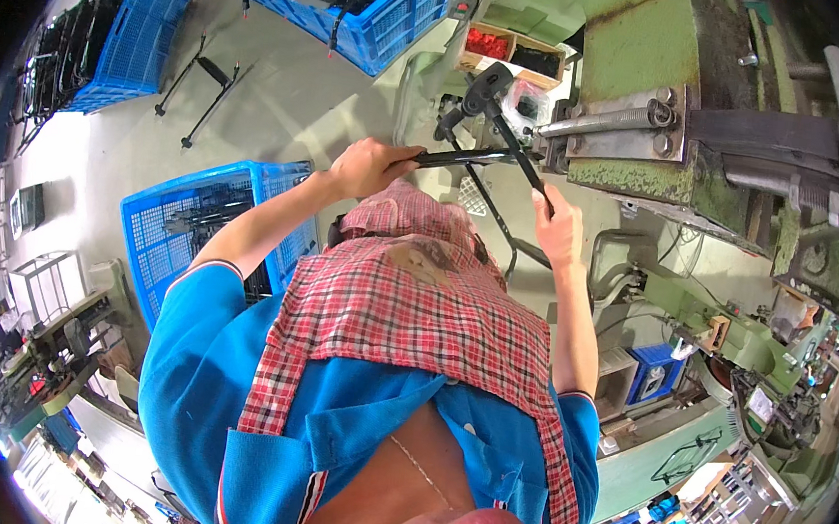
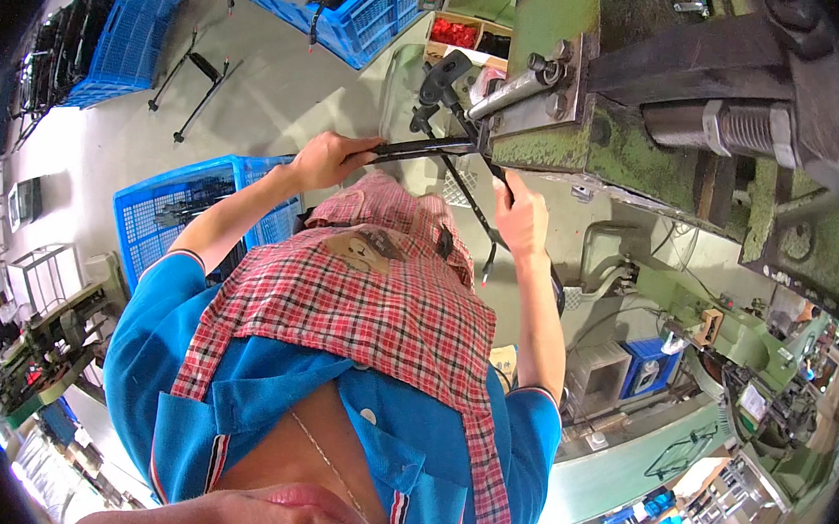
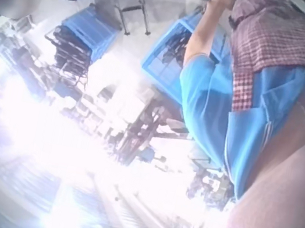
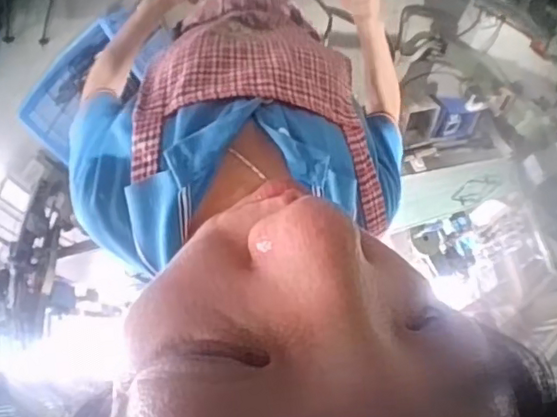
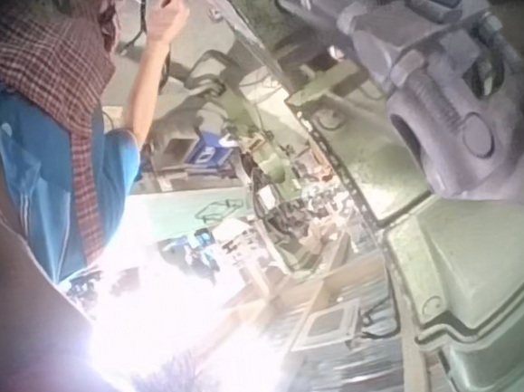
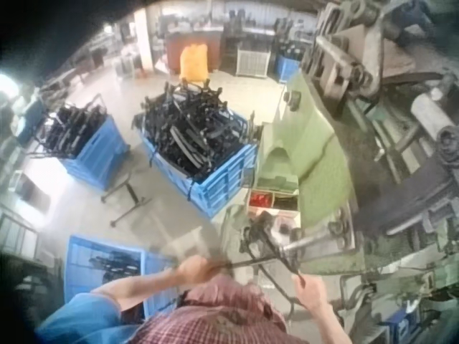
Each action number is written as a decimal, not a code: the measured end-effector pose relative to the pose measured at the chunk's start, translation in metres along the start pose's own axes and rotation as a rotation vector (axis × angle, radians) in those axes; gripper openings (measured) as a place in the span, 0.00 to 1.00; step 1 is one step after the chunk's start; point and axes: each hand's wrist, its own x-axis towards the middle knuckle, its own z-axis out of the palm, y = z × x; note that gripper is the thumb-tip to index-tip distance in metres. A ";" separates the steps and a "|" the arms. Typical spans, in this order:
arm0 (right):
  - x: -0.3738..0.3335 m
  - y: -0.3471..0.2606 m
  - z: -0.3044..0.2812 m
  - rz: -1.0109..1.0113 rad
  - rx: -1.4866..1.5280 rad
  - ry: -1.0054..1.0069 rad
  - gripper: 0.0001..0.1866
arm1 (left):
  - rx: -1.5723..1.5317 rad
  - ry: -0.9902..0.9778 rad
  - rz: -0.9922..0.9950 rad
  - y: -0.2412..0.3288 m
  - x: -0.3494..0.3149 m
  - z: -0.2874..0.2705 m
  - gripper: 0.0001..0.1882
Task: The person repeatedly picks black metal bicycle parts from a blue crate, places them into a green machine, and secures them with a clamp. They then remove the parts and place them on a nearby table. This process is repeated multiple times.
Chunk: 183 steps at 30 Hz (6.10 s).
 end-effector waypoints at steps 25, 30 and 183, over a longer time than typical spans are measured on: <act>0.000 0.027 0.008 -0.237 -0.116 0.094 0.16 | 0.209 0.162 0.246 -0.026 0.214 -0.038 0.16; 0.002 0.029 0.013 -0.251 -0.124 0.110 0.16 | 0.381 -0.065 0.243 -0.030 0.310 -0.010 0.18; -0.399 0.531 -0.328 0.559 -0.563 0.449 0.11 | 0.217 -0.154 1.688 0.699 0.303 0.590 0.24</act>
